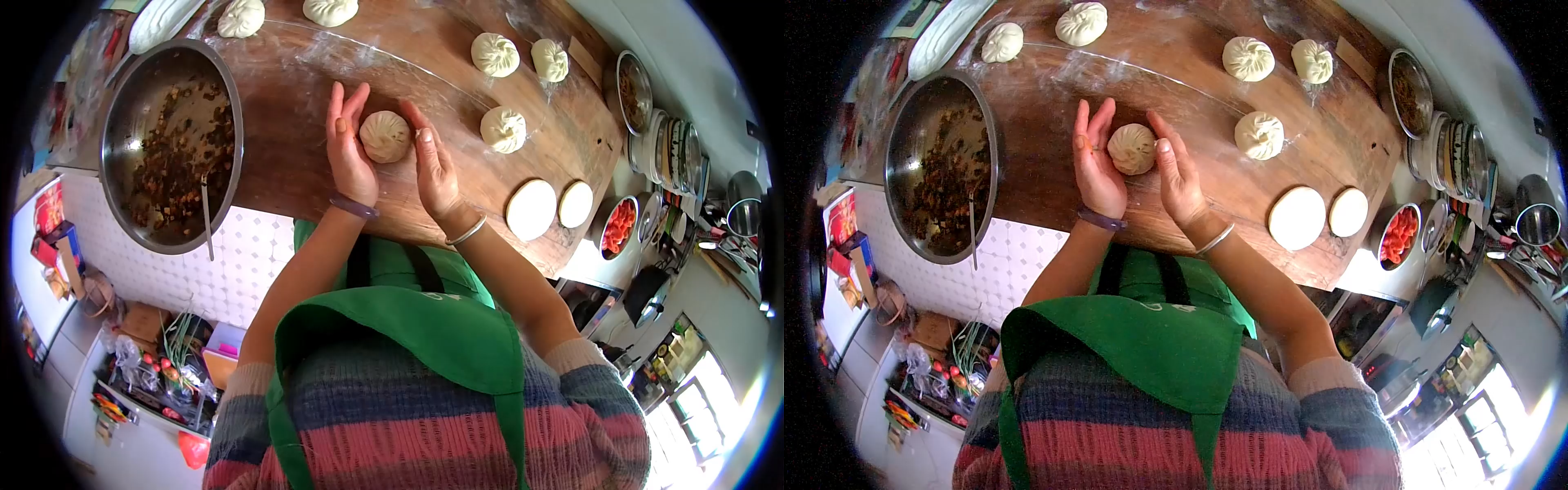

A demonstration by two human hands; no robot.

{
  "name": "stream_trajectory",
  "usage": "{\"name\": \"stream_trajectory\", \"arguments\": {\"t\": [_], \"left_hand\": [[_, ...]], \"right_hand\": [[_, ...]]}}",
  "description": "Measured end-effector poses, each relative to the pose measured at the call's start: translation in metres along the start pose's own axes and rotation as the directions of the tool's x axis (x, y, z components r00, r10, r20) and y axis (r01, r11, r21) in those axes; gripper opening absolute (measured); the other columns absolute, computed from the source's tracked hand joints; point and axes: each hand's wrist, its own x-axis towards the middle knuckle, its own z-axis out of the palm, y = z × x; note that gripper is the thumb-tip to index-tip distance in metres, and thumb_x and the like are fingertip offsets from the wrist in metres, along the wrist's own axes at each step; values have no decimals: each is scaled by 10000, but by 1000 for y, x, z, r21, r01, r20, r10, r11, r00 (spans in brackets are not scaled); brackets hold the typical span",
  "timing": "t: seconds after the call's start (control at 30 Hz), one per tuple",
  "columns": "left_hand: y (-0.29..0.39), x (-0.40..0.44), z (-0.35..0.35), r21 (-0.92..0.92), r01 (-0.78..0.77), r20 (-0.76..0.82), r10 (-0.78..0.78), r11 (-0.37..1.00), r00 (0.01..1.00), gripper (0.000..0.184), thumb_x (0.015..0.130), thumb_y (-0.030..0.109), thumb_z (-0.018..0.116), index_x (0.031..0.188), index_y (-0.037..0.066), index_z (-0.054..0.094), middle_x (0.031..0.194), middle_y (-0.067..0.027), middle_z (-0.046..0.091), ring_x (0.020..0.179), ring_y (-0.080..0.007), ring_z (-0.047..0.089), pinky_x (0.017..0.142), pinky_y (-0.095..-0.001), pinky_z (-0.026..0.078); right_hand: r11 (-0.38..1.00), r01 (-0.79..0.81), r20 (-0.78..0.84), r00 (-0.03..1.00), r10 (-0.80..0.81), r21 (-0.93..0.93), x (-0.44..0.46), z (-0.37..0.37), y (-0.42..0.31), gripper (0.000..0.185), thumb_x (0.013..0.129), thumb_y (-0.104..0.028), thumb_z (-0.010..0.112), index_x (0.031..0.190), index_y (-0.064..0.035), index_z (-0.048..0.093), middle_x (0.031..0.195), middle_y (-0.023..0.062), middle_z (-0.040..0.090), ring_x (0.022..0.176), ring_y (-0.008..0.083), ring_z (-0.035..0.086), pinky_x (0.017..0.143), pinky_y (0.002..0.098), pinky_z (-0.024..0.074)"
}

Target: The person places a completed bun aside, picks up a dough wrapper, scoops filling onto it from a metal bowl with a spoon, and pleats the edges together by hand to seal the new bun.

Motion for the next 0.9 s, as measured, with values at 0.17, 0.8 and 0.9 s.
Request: {"name": "stream_trajectory", "arguments": {"t": [0.17, 0.8, 0.9], "left_hand": [[-8, 18, 15, -93, -24, -14, 23, 995, 1000, 616, 1001, 439, 278, 1452, 21, 239, 1387, -222, 435, 1327, -298, 371, 1130, -407, 224], [10, 8, -39, 117, -126, -21, 129, 985, 991, 581, 1003, 400, 330, 1418, -5, 290, 1235, -193, 555, 1227, -289, 474, 1097, -429, 267], [10, 8, -39, 108, -102, -23, 105, 989, 994, 612, 992, 422, 361, 1418, -11, 286, 1227, -189, 560, 1215, -289, 482, 1090, -428, 270]], "right_hand": [[997, 22, -38, 999, -25, -79, -3, -12, -6, 487, 1019, -270, 390, 1407, 21, 349, 1452, 168, 372, 1362, 259, 319, 1118, 355, 236], [197, 239, 209, 965, -160, -951, 119, 3, -41, 508, 723, -332, 743, 1158, -155, 550, 1129, 101, 514, 1067, 295, 508, 807, 407, 500], [178, 205, 162, 959, -231, -962, 159, 8, -40, 562, 702, -362, 764, 1167, -146, 533, 1132, 104, 507, 1060, 297, 509, 791, 411, 497]]}}
